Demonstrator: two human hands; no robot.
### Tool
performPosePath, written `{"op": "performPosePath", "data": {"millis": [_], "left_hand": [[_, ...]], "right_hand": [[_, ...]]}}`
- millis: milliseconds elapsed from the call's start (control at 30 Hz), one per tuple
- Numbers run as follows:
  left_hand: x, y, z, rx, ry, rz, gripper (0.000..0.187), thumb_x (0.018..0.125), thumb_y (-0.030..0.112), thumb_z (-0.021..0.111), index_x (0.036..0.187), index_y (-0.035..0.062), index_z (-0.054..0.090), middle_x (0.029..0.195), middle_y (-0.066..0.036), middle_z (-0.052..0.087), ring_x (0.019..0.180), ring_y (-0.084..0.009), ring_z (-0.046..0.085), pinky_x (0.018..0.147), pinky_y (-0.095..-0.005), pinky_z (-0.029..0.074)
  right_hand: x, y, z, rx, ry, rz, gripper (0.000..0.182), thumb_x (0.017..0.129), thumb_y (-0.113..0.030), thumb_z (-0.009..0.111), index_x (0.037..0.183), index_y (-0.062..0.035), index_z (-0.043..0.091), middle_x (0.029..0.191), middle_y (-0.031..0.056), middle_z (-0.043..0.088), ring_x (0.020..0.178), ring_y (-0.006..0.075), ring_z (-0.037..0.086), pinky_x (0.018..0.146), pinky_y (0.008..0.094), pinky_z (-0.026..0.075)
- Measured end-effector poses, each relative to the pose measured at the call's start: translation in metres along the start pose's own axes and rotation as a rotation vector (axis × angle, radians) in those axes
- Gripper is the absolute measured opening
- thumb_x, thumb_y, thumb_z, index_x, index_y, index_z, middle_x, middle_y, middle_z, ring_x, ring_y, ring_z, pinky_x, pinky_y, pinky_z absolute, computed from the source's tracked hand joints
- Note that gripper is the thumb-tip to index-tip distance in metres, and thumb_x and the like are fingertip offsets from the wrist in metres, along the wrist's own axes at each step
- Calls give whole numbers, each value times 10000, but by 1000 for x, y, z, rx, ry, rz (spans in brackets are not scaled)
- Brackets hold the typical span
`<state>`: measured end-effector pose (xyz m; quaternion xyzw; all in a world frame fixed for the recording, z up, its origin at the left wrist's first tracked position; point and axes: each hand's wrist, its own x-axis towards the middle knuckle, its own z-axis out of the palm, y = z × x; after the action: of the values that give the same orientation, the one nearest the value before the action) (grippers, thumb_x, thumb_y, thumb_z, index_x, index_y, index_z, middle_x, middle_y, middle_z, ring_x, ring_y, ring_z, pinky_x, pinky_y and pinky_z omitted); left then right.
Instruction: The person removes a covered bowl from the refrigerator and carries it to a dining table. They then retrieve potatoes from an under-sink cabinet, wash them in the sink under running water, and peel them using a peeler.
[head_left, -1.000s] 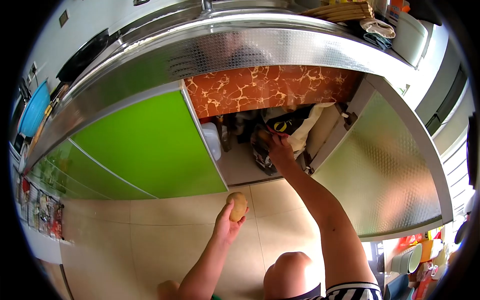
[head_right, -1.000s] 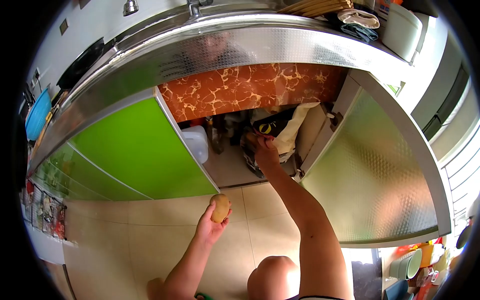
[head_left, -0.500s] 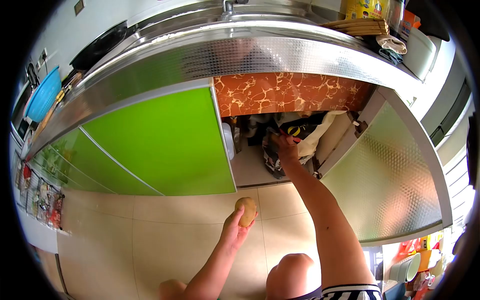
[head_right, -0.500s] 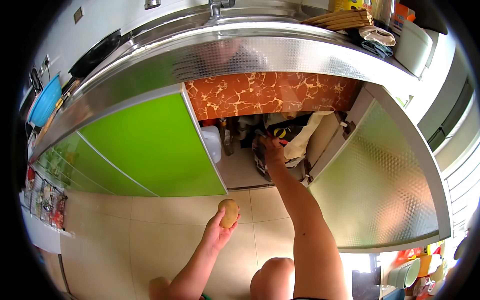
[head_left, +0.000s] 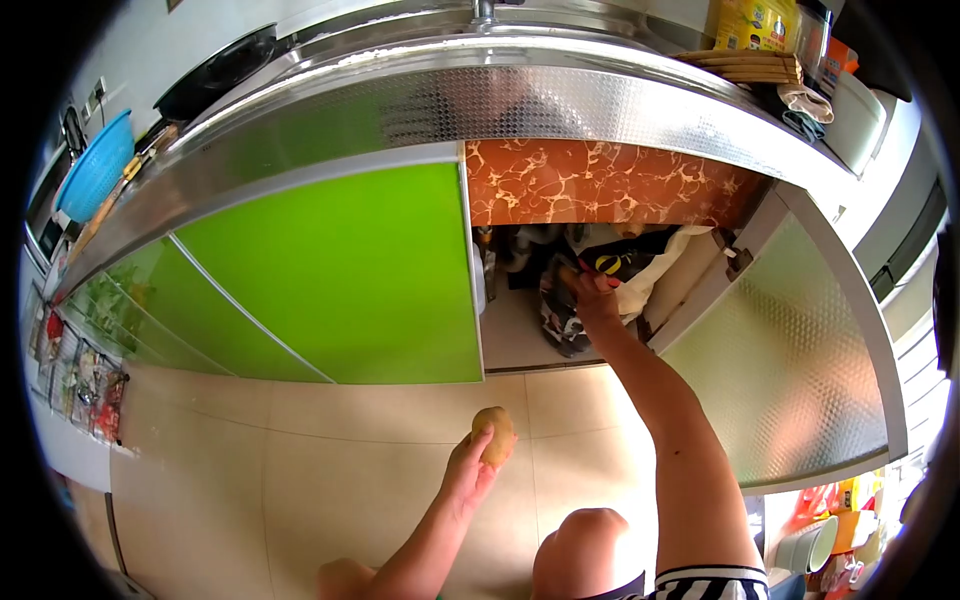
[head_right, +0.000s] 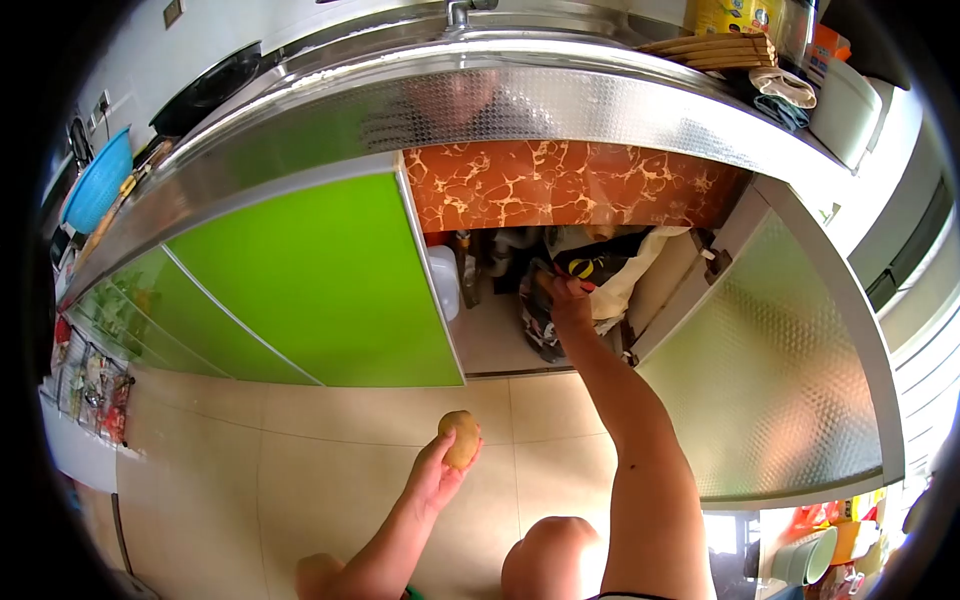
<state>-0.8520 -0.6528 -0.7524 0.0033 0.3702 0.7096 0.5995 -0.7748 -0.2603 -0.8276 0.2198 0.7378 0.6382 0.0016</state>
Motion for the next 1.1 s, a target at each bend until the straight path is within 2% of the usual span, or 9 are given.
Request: {"op": "performPosePath", "data": {"millis": [100, 167, 267, 400, 567, 700, 800, 967, 1100], "left_hand": [[-3, -2, -2, -19, -11, 11, 542, 856, 284, 639, 1260, 2, 415, 1185, -137, 528, 1102, -244, 510, 964, -329, 426], [-5, -4, 2, -41, -6, 22, 543, 858, 272, 641, 1252, -25, 413, 1168, -133, 528, 1075, -244, 528, 930, -328, 443], [-8, -9, 4, -60, 7, 24, 547, 860, 262, 643, 1241, -55, 411, 1154, -132, 531, 1059, -250, 545, 911, -328, 461], [-5, -12, 4, -73, -6, -11, 564, 826, 269, 676, 1240, -14, 417, 1160, -161, 542, 1109, -252, 523, 1009, -344, 424], [0, -9, 6, -91, -21, -12, 543, 826, 246, 673, 1228, -20, 424, 1151, -180, 551, 1105, -257, 538, 989, -342, 449], [-2, -4, 4, -88, -33, 3, 510, 837, 233, 653, 1222, -18, 431, 1156, -185, 553, 1101, -256, 546, 978, -340, 457], [-2, -5, 1, -99, -35, -5, 495, 852, 260, 627, 1222, -8, 436, 1157, -182, 553, 1103, -253, 546, 981, -341, 453], [1, -8, 2, -103, -60, -28, 510, 871, 333, 592, 1233, 10, 433, 1136, -164, 565, 1062, -237, 557, 940, -338, 463], [7, -9, -4, -131, -69, -1, 488, 882, 397, 550, 1211, 50, 452, 1127, -157, 567, 1001, -214, 559, 907, -335, 456]], "right_hand": [[-1, 11, 2, 162, 164, 54, 288, 747, -248, 546, 992, -168, 675, 1157, -61, 453, 1101, 162, 360, 983, 419, 170], [-8, 75, -53, 441, 264, 65, 271, 773, -268, 502, 978, -141, 627, 959, -12, 539, 1011, 160, 439, 950, 341, 268], [-13, 75, -49, 659, 231, 35, 256, 737, -246, 525, 922, -116, 645, 926, -2, 556, 1020, 167, 453, 940, 330, 302], [-24, 100, -59, 692, 252, -24, 202, 724, -213, 540, 850, -106, 655, 928, 8, 562, 1049, 188, 458, 961, 327, 296], [-32, 113, -61, 724, 235, -131, 146, 712, -183, 553, 798, -100, 638, 967, 36, 572, 1046, 206, 480, 976, 342, 301], [-38, 117, -58, 820, 298, -114, 138, 711, -182, 554, 795, -99, 626, 990, 43, 576, 1057, 208, 481, 976, 344, 307], [-44, 120, -57, 965, 287, -97, 169, 695, -160, 574, 843, -86, 605, 1022, 49, 570, 1079, 219, 478, 980, 351, 313], [-50, 124, -59, 1208, 265, -75, 436, 541, -91, 700, 953, -49, 562, 1066, 73, 544, 1107, 256, 472, 988, 361, 352], [-57, 129, -58, 1248, 269, -80, 534, 494, -105, 740, 988, -36, 548, 1082, 78, 531, 1125, 268, 462, 987, 344, 377]]}}
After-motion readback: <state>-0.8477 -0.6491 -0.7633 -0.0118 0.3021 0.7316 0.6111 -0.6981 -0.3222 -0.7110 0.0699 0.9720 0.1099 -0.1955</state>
